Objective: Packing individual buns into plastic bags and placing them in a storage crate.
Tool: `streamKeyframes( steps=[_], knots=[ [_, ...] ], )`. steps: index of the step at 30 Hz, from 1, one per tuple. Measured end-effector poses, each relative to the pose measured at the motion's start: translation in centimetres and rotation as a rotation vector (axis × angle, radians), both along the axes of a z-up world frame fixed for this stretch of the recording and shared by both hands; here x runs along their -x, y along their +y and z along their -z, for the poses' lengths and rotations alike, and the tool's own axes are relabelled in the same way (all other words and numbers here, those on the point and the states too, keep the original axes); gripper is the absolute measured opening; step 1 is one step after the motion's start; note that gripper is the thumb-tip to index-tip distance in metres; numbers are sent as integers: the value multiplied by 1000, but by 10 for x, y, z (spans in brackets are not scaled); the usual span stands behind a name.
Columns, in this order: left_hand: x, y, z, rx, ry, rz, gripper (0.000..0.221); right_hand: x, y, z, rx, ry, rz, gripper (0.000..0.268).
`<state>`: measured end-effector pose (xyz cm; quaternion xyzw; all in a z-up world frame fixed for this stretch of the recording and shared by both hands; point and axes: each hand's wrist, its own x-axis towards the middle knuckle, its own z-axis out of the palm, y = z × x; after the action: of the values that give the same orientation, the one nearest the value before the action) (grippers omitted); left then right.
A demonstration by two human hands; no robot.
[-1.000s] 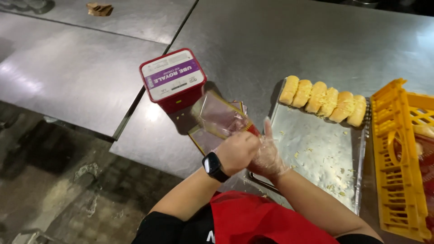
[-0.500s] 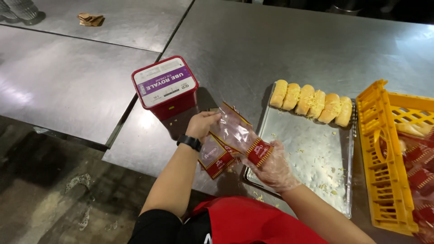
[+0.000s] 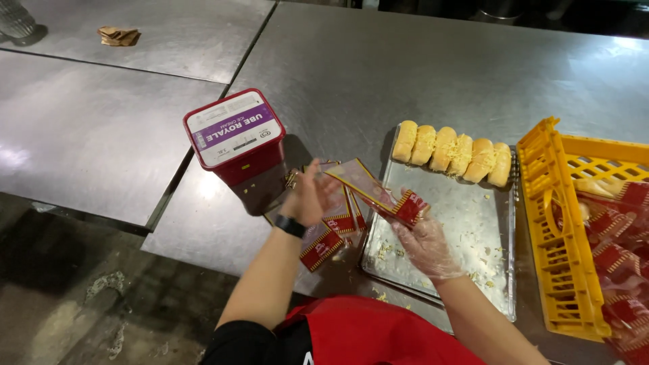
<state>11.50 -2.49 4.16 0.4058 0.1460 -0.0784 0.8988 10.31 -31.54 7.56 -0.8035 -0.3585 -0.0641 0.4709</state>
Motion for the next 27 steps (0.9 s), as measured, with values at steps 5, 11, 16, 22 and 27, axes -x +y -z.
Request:
streamKeyframes(
  steps=[5,11,16,22,27],
  knots=[
    [-9,-52,18,131,-151,-94,63,5,10,12,-164,274,-92,28],
    [-17,-59,15,367,-168,-194,48,13,10,-13,-15,213,-52,37],
    [-1,-70,-11,606,-81,-136,57,6,10,4,106,-194,-102,49],
    [-27,-54,70,482,-65,-271,19,1,10,37,-221,454,-136,68],
    [-16,-61,46,425,19,-313,15,5,18,2,-367,633,-119,61]
  ],
)
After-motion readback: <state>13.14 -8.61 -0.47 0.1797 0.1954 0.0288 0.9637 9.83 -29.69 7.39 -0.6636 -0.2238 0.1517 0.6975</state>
